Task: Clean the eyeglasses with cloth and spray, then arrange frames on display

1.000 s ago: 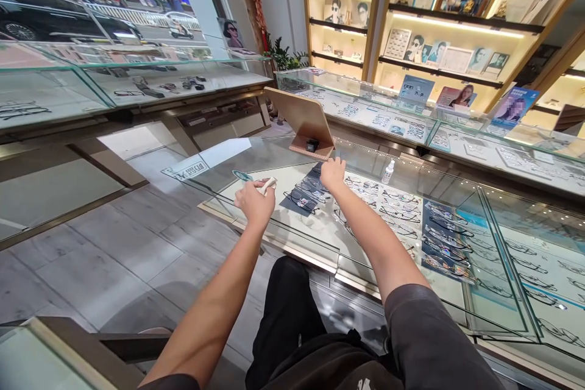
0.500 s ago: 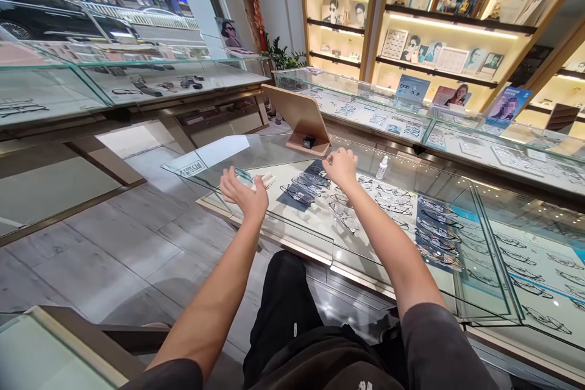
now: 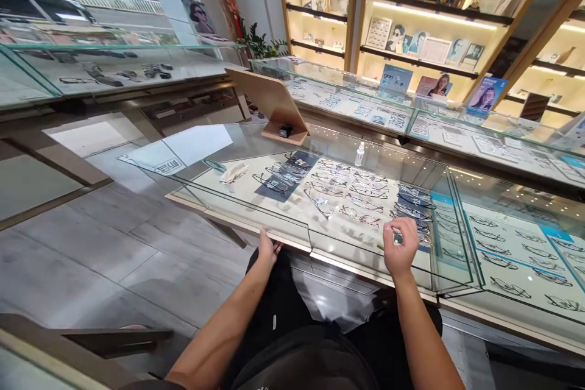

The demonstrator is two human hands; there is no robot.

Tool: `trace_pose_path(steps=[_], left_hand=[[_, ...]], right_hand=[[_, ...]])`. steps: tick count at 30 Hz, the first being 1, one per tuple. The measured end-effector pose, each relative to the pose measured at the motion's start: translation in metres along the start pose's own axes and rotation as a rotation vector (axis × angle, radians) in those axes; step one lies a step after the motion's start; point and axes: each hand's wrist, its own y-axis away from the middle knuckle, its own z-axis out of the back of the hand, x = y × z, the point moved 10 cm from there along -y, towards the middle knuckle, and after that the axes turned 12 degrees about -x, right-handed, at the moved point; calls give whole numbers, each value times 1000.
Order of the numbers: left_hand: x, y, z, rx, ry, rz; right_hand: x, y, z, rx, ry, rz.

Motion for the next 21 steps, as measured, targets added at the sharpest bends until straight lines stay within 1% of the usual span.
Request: trace_pose_path(steps=[1,3,8,11,13,15,16,19,21], left_hand=[[9,-2,0,7,25,25],[17,-7,1,16,57,35],[20,-21,8,33,50,39],[21,-24,18,3,14,25],[23,-25,29,-20,-12,16],[25,-24,45,-48,-42,9],[26,-23,54,-62,-59,7],[25,-19,81,-103,-124,-3],[18,-12,98,-128,-170,-41]], right_hand=[[-8,5,12,-8,16,-9],[-26,9,33,-22,58,-33],[-70,-4,78,-69,226,-45],[-93,-8,99,-119,306,-101],[-102,-6,107,-129,307,-158],[-100,-2,112,-127,277,-182],[-93,1,114,-130,265,-174],[-55,13,120,-167,245,-80],[-25,32,115,-144,192,-11]])
